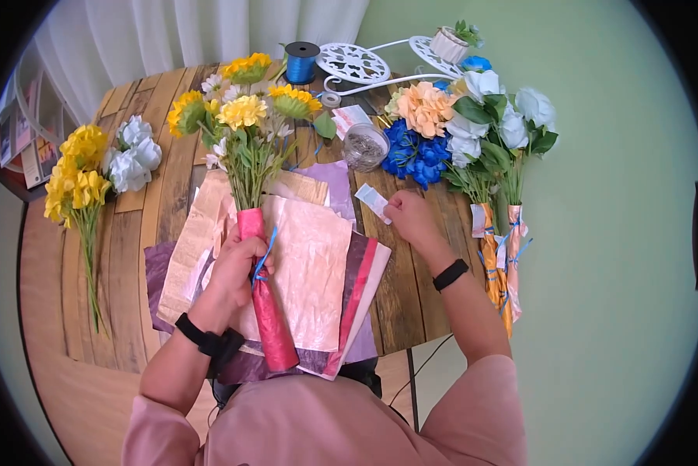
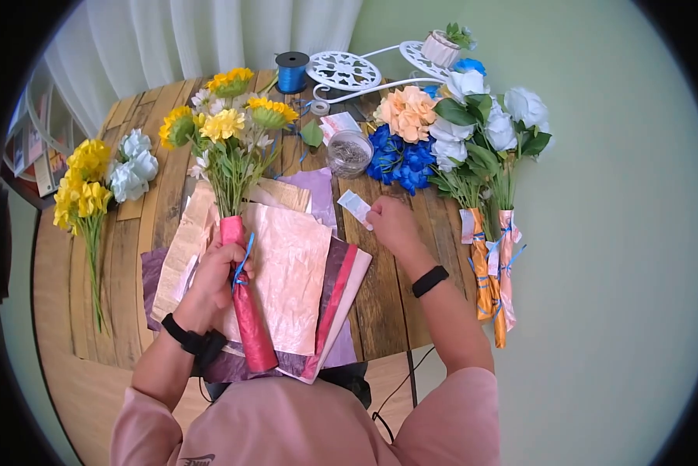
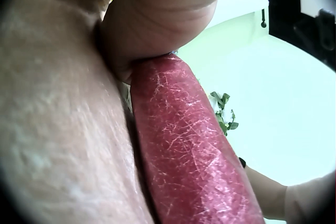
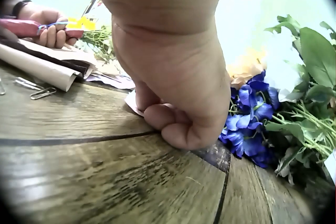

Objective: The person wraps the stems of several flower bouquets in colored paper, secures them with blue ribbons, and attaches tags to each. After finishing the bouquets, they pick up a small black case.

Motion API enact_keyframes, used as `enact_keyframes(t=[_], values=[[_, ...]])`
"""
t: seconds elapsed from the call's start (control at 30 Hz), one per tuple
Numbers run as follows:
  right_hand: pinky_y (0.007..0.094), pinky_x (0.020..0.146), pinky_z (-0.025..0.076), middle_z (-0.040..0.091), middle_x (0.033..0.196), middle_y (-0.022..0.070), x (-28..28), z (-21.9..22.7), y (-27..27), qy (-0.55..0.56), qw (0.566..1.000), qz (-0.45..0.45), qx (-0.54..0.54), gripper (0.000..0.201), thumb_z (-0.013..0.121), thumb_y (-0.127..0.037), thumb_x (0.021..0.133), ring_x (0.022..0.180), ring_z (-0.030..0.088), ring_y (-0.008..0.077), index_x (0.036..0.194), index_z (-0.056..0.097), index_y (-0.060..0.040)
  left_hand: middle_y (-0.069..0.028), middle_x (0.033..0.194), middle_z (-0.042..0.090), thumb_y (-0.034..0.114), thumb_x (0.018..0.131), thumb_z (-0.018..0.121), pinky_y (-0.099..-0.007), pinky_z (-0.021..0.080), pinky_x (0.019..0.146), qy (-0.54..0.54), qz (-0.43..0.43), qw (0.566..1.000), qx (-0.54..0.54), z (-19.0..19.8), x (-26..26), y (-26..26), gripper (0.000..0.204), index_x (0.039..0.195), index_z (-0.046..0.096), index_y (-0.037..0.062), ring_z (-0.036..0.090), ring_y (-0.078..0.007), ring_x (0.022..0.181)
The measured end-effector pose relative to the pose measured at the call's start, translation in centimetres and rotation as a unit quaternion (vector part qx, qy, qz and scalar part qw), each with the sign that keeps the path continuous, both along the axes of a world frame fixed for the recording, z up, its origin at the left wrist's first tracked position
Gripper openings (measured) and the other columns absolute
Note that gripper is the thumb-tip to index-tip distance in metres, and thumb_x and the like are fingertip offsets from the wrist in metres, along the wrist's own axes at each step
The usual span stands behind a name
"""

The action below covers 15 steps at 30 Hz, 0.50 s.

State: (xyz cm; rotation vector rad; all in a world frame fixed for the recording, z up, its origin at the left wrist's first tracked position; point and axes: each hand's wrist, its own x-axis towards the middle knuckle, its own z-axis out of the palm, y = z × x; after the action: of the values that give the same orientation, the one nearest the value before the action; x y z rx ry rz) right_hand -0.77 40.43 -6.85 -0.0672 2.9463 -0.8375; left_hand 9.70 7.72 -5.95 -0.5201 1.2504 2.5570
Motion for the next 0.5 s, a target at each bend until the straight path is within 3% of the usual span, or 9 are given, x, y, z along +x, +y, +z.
enact_keyframes(t=[0.13,0.2,0.33,0.5], values=[[0.0436,0.071,0.05,0.065,0.083,0.0196,0.4,1.3,0.0,-0.034,0.999,-0.023,-0.033,0.024,0.069,-0.023,0.078,0.08,0.064,0.0337,0.085,0.065,-0.0002,-0.0055,0.073,0.053,-0.006,0.074,0.052,-0.0304,0.047,0.048,0.005,0.001,1.0,0.001,-0.1,0.0,0.2,0.027,0.097,0.047,0.0065,0.054,-0.0172,0.053],[0.0424,0.07,0.05,0.066,0.082,0.0178,0.5,1.3,0.1,0.041,0.999,-0.021,0.014,0.023,0.07,-0.022,0.078,0.079,0.064,0.0323,0.082,0.065,0.0001,-0.0054,0.071,0.052,-0.006,0.073,0.051,-0.0303,0.046,0.047,0.013,-0.005,1.0,-0.006,-0.3,-0.1,0.2,0.026,0.095,0.047,0.0057,0.054,-0.0173,0.052],[0.0409,0.069,0.05,0.066,0.081,0.0168,1.0,1.6,-0.3,0.063,0.996,0.014,0.066,0.024,0.072,-0.023,0.077,0.079,0.064,0.0314,0.081,0.065,0.0002,-0.0052,0.069,0.051,-0.007,0.072,0.051,-0.0307,0.046,0.047,0.021,-0.007,1.0,0.003,-0.5,-0.2,0.2,0.026,0.094,0.047,0.0054,0.053,-0.0173,0.051],[0.0418,0.07,0.05,0.065,0.078,0.0162,0.1,0.9,0.4,-0.025,1.0,0.003,0.002,0.021,0.071,-0.02,0.078,0.078,0.065,0.032,0.08,0.064,-0.0001,-0.005,0.066,0.051,-0.008,0.072,0.051,-0.0303,0.046,0.047,0.027,-0.004,1.0,0.014,-0.8,-0.1,0.0,0.027,0.094,0.046,0.006,0.053,-0.0168,0.05]])
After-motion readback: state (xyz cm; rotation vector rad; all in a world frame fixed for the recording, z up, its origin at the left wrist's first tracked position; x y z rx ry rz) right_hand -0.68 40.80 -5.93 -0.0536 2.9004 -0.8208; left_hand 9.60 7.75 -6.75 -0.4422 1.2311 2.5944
